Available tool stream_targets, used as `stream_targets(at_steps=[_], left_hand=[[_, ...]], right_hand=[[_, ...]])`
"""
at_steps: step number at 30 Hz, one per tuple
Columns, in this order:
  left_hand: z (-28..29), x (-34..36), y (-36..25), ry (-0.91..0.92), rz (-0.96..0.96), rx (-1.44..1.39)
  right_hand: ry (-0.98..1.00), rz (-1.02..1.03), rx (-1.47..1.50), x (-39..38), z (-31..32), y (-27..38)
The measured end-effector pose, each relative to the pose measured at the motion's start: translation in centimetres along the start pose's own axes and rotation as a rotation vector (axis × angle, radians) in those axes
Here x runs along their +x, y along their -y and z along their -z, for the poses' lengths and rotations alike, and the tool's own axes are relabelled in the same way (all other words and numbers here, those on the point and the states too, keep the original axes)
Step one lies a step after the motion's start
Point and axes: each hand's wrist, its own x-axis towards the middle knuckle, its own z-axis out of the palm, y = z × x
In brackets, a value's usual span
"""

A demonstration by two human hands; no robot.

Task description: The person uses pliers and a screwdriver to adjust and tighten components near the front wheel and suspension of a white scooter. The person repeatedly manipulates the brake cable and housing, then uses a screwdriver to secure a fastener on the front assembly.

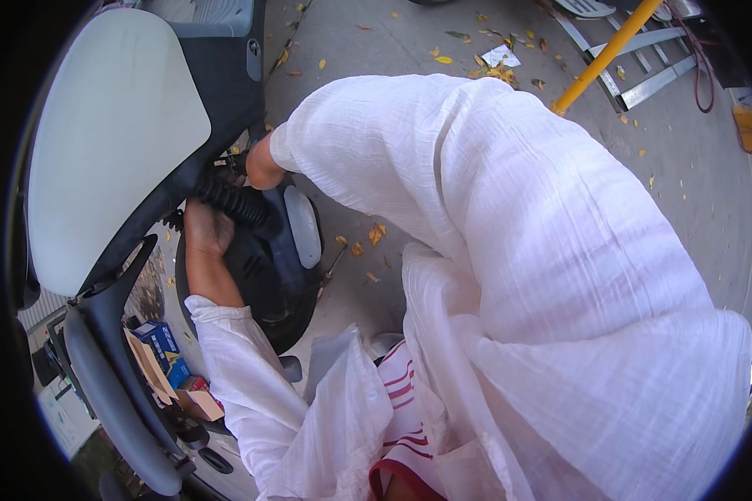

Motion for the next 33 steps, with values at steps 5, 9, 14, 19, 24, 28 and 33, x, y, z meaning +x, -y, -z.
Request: stream_targets(at_steps=[5,9,14,19,24,28,33], left_hand=[[1.8,0.2,0.0,-0.079,-0.005,-0.016],[1.0,1.3,0.4,-0.030,-0.002,-0.033],[0.3,0.2,0.1,0.035,-0.049,-0.005],[-1.2,-0.4,-0.1,-0.016,-0.077,-0.003],[-0.5,-0.4,0.1,-0.007,-0.052,-0.009],[-0.6,-0.2,0.0,-0.004,-0.047,-0.023],[-0.9,-0.2,-0.2,-0.014,-0.070,-0.003]], right_hand=[[0.075,-0.058,0.068,0.4,4.4,1.1],[0.175,-0.205,0.140,-0.6,7.4,0.2],[0.222,-0.234,0.206,-1.0,9.6,-0.1],[0.251,-0.312,0.207,-1.2,10.5,-0.4],[0.298,-0.392,0.215,-2.0,10.8,-0.1],[0.335,-0.444,0.208,-2.3,11.4,0.0],[0.397,-0.528,0.203,-2.4,12.4,0.0]])
